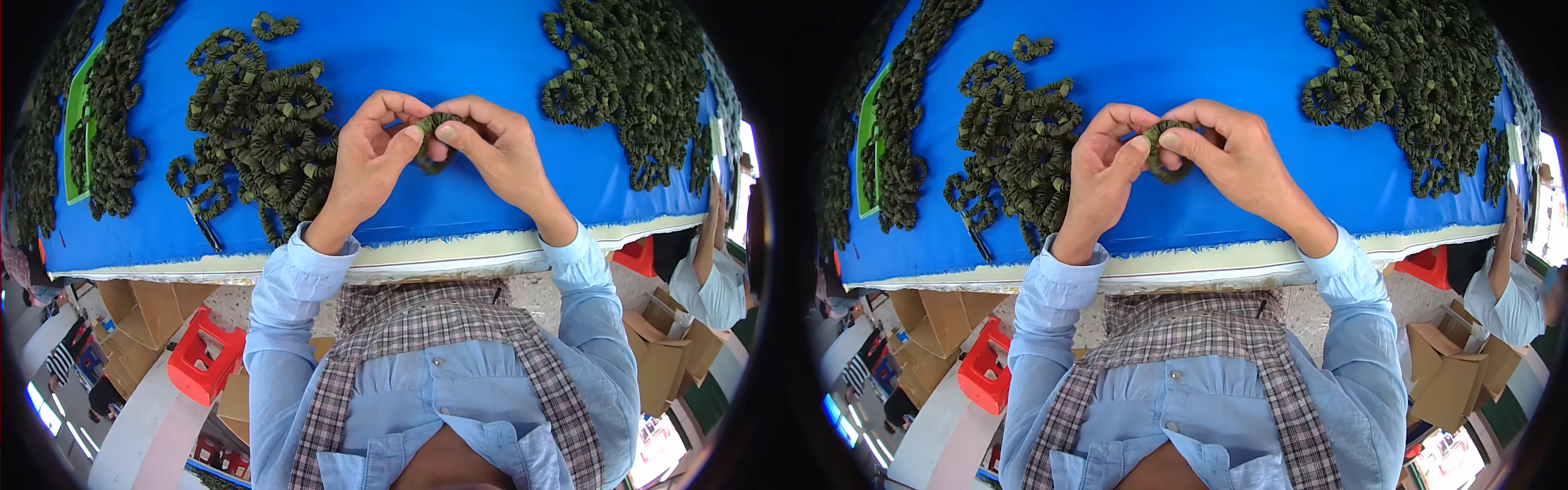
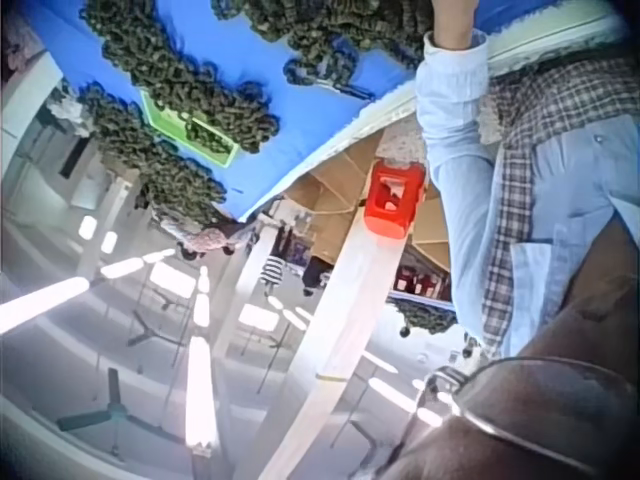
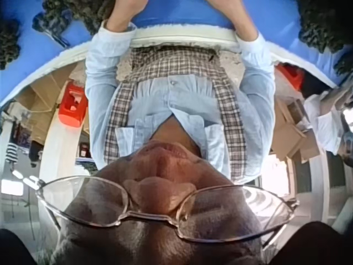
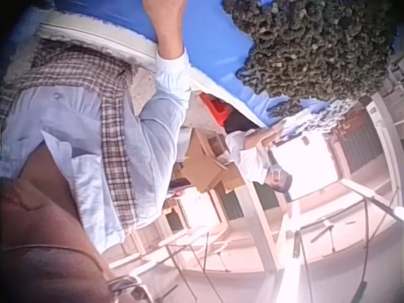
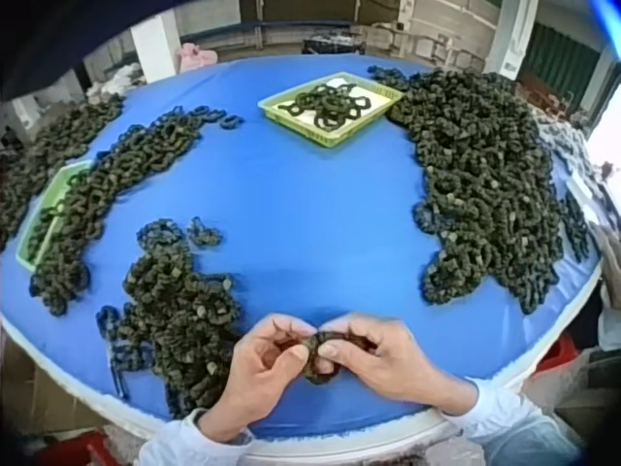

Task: The person repeatedly picks up short segments of green, textured cord from a blue table and joins the ends to form small loops. They manipulate the cord with both hands to secure the connection and place the finished loops onto a growing pile on the table.

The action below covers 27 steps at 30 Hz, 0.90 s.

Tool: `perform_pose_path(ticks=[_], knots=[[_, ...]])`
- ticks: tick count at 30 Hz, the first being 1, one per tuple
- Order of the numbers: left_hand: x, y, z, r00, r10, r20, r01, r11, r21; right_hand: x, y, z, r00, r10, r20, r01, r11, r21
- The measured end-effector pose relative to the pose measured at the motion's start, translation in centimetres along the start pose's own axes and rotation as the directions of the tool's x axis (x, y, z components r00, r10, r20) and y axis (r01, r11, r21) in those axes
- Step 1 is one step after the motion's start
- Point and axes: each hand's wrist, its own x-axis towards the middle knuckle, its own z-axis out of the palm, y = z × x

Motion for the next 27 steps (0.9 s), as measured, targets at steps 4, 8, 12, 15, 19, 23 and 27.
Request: perform_pose_path(ticks=[4,8,12,15,19,23,27], knots=[[0.0,-0.1,0.0,0.993,-0.1,0.055,0.11,0.972,-0.206,-0.1,-0.5,-0.6,0.976,0.183,0.116,-0.201,0.964,0.173],[0.0,-0.1,-1.0,0.969,-0.211,0.126,0.238,0.931,-0.276,-0.4,0.3,-1.0,0.936,0.301,0.184,-0.35,0.73,0.588],[-0.2,-0.1,-0.9,0.965,-0.253,0.069,0.262,0.933,-0.248,-0.2,1.0,-1.8,0.941,0.304,0.146,-0.33,0.741,0.584],[-0.3,-0.1,-0.7,0.976,-0.217,0.03,0.219,0.964,-0.151,-0.3,0.9,-1.6,0.945,0.292,0.15,-0.326,0.781,0.532],[-0.3,-0.7,0.1,0.997,0.038,-0.06,-0.015,0.939,0.343,-0.5,0.6,-0.6,0.949,0.28,0.144,-0.314,0.827,0.466],[-0.7,-0.9,0.7,0.981,0.133,-0.141,-0.047,0.869,0.492,-0.7,0.9,-0.3,0.951,0.284,0.123,-0.308,0.835,0.456],[-0.8,-1.1,0.4,0.976,0.163,-0.144,-0.083,0.893,0.443,-0.4,1.0,-0.7,0.969,0.239,0.068,-0.236,0.799,0.553]])
